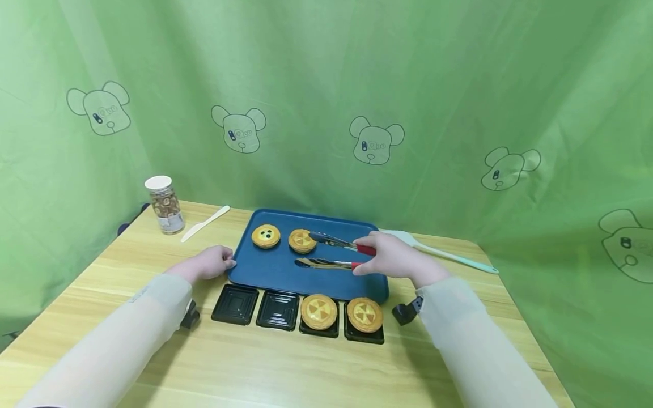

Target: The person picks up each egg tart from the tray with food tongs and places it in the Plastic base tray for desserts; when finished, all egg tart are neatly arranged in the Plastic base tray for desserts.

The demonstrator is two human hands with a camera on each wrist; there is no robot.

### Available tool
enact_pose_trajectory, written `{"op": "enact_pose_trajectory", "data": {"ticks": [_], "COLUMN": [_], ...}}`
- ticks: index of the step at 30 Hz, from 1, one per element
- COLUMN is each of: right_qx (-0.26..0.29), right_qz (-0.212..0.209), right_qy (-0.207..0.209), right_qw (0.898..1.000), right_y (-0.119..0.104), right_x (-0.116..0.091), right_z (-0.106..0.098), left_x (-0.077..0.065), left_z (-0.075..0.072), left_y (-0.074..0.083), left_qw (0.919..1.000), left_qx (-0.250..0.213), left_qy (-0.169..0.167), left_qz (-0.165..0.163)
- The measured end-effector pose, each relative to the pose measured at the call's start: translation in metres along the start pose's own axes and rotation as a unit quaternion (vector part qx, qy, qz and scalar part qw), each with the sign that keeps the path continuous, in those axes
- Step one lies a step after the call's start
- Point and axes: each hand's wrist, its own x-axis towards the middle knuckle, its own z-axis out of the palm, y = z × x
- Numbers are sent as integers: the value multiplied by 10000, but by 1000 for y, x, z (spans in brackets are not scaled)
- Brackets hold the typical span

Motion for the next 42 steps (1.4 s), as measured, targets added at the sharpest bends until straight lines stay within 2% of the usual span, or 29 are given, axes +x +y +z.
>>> {"op": "enact_pose_trajectory", "data": {"ticks": [10, 16, 20, 32, 42], "right_qx": [25, 14, 28, -44, -120], "right_qz": [337, 490, 435, 508, 489], "right_qy": [-175, -241, -194, -156, -142], "right_qw": [9993, 9985, 9989, 9986, 9986], "right_y": [-1, 0, 0, 0, -5], "right_x": [43, 61, 69, 76, 74], "right_z": [6, 17, 25, 34, 36], "left_x": [5, 3, 3, 6, 3], "left_z": [1, 1, 2, 6, 6], "left_y": [-3, 0, 0, 3, 8], "left_qw": [10000, 9999, 9999, 9991, 9988], "left_qx": [-1, -51, -21, 184, -167], "left_qy": [32, 0, 25, 135, 185], "left_qz": [-83, -101, -104, -354, -423]}}
